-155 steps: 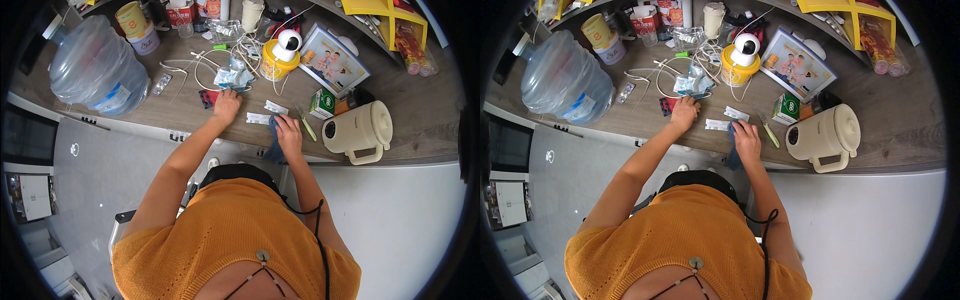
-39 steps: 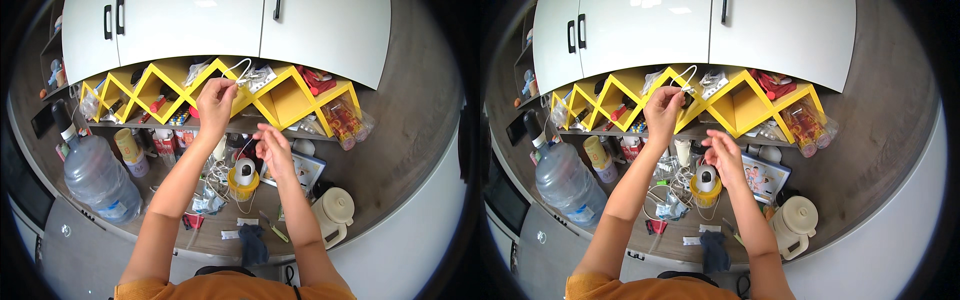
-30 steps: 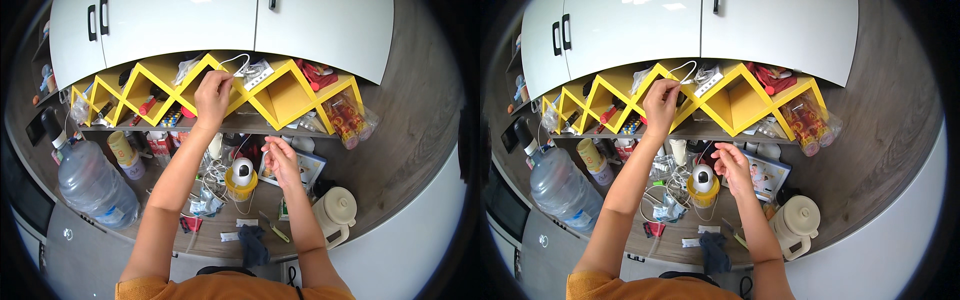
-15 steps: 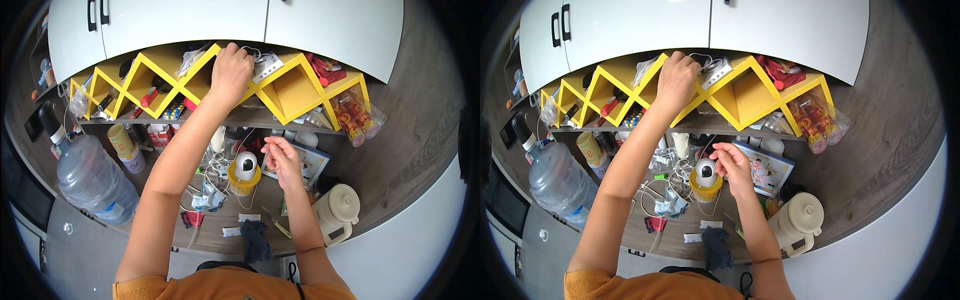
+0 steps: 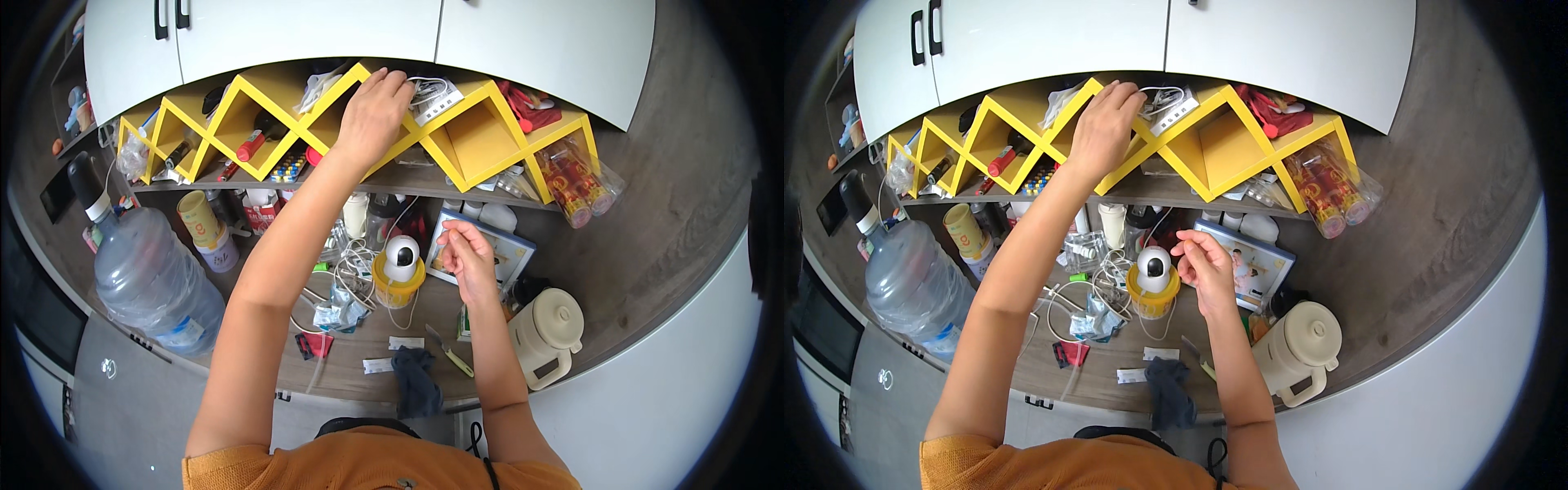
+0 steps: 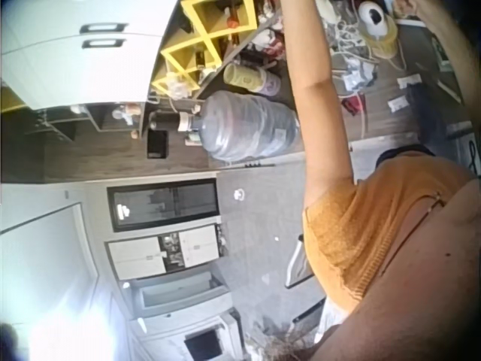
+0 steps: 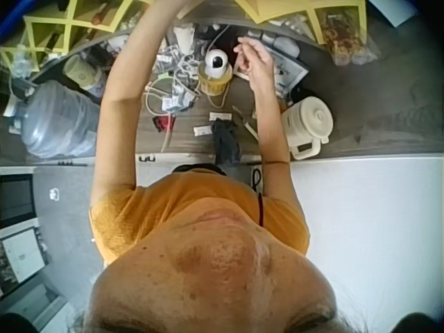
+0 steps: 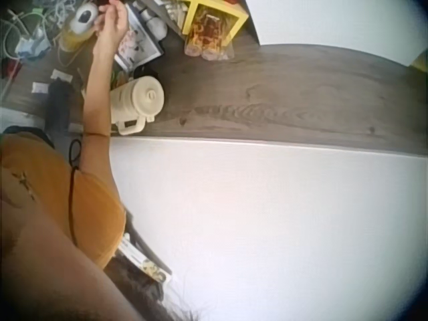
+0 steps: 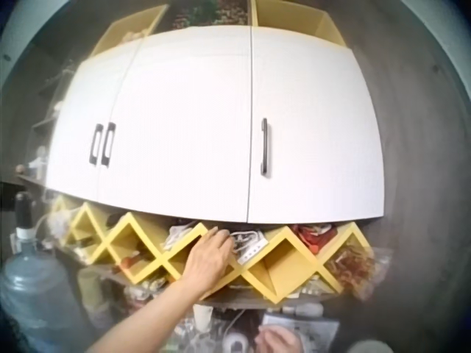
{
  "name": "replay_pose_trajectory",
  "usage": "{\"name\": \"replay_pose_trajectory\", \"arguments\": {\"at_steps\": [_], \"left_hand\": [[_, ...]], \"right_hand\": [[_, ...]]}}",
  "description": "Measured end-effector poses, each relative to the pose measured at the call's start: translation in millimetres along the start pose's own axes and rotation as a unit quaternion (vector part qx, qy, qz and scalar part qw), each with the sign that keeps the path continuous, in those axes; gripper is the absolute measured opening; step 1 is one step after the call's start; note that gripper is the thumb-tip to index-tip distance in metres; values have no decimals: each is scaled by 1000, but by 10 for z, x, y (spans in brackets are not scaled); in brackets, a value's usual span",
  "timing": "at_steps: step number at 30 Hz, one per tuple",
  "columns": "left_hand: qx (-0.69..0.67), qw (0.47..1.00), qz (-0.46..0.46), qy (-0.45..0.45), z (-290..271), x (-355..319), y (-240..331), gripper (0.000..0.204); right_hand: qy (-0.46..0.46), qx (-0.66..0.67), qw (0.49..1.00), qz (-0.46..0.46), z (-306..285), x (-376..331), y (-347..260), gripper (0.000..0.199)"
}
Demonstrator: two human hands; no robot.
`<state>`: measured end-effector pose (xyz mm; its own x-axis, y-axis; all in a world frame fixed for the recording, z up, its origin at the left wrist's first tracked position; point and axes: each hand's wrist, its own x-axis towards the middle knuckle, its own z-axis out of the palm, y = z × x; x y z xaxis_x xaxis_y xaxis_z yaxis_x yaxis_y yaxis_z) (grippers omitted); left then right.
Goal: The person picks up and moves several items on a counter and shelf, including a green box, packets, a cloth, a white tube, and a paper crown.
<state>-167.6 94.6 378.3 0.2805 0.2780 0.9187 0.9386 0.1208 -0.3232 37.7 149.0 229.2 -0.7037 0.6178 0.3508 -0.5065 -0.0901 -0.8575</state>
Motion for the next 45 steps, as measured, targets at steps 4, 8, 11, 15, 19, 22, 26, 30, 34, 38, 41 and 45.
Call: {"name": "replay_pose_trajectory", "arguments": {"at_steps": [4,8,11,15,19,22,26,30,34,38,41,45], "left_hand": [[65,997,23,-21,-4,-1,-21,27],[108,994,34,-5,51,-9,-29,26],[142,988,35,-42,49,34,59,27],[183,980,12,-84,73,-93,45,29],[153,988,-9,-22,-50,-193,126,32],[100,995,-7,-3,-289,-342,236,33],[8,996,-59,-60,-566,-1055,363,28],[-118,961,-207,-138,-938,-2033,578,24],[-110,880,-401,-230,-1353,-3088,842,24],[-99,818,-492,-280,-1608,-3705,1204,21],[-103,795,-524,-288,-1620,-3913,1295,19],[-84,836,-460,-286,-1421,-3922,1257,21]], "right_hand": [[4,-26,999,-18,-7,26,-45,17],[18,-30,999,-37,10,110,-180,16],[24,-36,997,-60,32,82,-289,16],[15,-20,999,-43,44,71,-123,16],[20,-20,999,-39,73,-49,-97,16],[41,-27,998,-33,75,-130,-101,15],[29,-58,998,17,-28,-292,204,17],[50,-112,984,128,-146,-766,675,17],[55,-177,961,207,-332,-1315,1138,17],[93,-349,918,164,-585,-1723,1583,17],[82,-541,837,0,-523,-1886,1643,23],[44,-637,769,-4,-485,-2057,1724,45]]}}
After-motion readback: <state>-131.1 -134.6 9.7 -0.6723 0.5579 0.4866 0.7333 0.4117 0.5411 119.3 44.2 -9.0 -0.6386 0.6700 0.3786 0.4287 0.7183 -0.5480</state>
